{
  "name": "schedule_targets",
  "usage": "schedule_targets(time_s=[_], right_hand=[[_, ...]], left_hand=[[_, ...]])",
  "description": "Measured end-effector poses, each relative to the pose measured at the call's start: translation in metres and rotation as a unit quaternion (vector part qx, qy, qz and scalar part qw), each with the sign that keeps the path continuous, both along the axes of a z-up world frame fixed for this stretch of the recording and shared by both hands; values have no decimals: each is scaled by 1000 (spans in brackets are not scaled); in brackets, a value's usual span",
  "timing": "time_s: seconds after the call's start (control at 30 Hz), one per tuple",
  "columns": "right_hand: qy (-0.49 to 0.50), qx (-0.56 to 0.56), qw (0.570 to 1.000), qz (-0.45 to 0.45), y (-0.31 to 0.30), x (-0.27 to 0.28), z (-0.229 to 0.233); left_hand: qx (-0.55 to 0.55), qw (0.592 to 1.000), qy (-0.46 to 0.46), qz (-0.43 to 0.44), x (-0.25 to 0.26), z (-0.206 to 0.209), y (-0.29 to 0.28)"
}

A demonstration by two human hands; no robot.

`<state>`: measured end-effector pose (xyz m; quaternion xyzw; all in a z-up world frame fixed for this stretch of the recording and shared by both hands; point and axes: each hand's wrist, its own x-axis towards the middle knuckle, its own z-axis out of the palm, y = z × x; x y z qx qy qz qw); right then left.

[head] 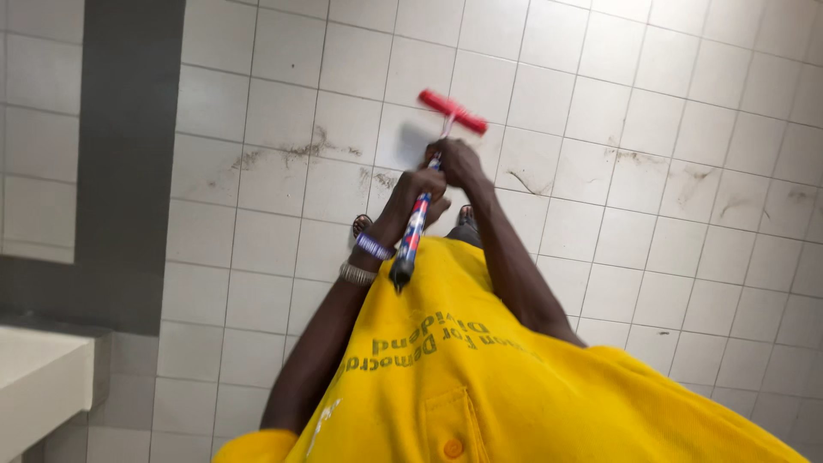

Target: The person sweeps debris across a tiled floor using a red broom, moving the broom back and forth to gather the dirt into a central area.

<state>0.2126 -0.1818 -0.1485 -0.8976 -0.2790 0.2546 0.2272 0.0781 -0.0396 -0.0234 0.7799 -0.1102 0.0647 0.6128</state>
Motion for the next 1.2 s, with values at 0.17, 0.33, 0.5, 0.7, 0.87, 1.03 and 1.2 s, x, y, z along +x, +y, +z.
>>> schedule_targets(time_s=[0.17, 0.33, 0.5, 0.7, 0.87, 1.03, 1.2], right_hand=[[-7, 106, 994, -16, -60, 43, -97], [-35, 89, 994, 60, -113, 38, -109], [139, 2, 990, 31, -141, -12, -24], [49, 74, 993, 75, -180, 0, 14], [-5, 62, 998, 19, -228, 66, -3], [-36, 81, 996, 17, -270, 126, -89], [-24, 136, 981, 138, -309, 119, -137]], left_hand=[[-36, 995, 43, 82, 62, -99, -69], [-52, 994, 6, 94, 53, -113, -120], [22, 985, 70, 154, 15, -45, -175], [5, 989, 102, 110, 17, 46, -219], [20, 993, 83, 78, 87, 20, -244], [-16, 997, 16, 74, 134, -73, -284], [-84, 988, -66, 109, 112, -108, -328]])
